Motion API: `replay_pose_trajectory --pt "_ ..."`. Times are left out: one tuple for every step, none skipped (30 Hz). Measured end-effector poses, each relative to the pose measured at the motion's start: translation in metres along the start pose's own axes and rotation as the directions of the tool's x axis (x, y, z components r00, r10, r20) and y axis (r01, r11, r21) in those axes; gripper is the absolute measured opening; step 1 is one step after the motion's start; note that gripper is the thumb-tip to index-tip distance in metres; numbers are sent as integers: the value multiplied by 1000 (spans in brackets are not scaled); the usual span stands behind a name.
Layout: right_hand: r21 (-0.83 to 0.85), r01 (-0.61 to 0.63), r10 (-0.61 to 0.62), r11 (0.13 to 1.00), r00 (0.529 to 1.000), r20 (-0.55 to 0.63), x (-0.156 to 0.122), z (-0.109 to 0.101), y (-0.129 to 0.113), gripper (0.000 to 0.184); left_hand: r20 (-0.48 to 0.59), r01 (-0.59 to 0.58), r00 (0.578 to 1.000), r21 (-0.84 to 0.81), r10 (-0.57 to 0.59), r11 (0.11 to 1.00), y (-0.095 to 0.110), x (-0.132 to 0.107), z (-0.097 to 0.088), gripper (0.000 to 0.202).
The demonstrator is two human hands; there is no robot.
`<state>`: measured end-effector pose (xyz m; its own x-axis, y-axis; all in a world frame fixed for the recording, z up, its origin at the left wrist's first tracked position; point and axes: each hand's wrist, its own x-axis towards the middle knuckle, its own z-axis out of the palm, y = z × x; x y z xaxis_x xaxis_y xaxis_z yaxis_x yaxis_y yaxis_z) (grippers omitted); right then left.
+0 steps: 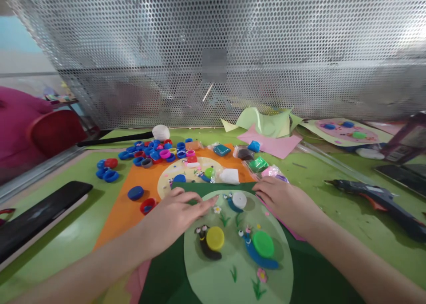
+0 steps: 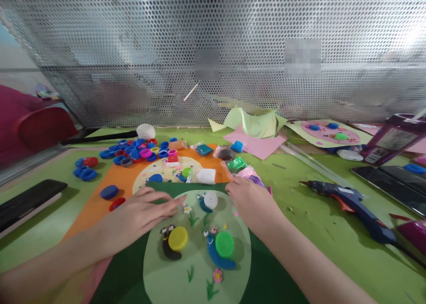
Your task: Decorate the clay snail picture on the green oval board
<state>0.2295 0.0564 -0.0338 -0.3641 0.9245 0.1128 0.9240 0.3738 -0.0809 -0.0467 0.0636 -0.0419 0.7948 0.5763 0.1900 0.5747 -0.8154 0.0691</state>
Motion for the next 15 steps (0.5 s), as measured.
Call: replay_pose_trajectory --pt "-1 0 0 1000 1000 -1 0 0 0 22 21 -25 999 20 25 999 1 -1 0 55" --pt "-2 0 0 1000 1000 -2 0 0 0 23 45 -54 998 45 52 998 2 -2 0 62" --pt "-2 -1 1 1000 1000 -4 1 1 0 23 72 -80 995 76 75 994 2 -2 0 68" --pt "-2 -2 2 1000 1000 -4 1 1 0 23 101 -101 991 108 90 989 3 -3 0 74" --pt "-1 -2 2 1000 1000 -4 1 1 0 23 127 -114 987 139 97 984 4 -4 0 78" --pt "0 0 0 1000 1000 -3 1 2 0 23 150 -122 984 163 97 979 4 -4 -1 81" --pt "2 2 -2 1000 1000 -1 1 2 1 23 166 -123 982 176 94 977 5 -4 -1 84" --pt "4 3 -3 1000 1000 1 1 3 1 23 176 -121 980 171 90 978 6 -4 -2 88" --pt "6 5 -5 1000 1000 4 1 3 1 23 186 -116 979 157 86 981 7 -4 -3 92" --pt "7 8 -8 1000 1000 8 0 3 1 24 188 -110 979 140 83 984 8 -3 -4 95" --pt "8 8 -9 1000 1000 10 0 3 1 24 177 -104 981 125 81 987 10 -3 -5 97" --pt "7 8 -8 1000 1000 11 0 3 1 24 157 -98 984 105 81 990 11 -3 -6 97" --pt "5 5 -5 1000 1000 10 0 3 1 25 130 -89 988 79 78 993 12 -3 -6 96" --pt "3 1 -1 1000 1000 8 -1 4 2 25 105 -70 992 51 65 996 12 -3 -7 94" --pt "1 -3 3 1000 1000 6 -1 3 2 26 92 -52 995 30 49 998 12 -3 -8 91"
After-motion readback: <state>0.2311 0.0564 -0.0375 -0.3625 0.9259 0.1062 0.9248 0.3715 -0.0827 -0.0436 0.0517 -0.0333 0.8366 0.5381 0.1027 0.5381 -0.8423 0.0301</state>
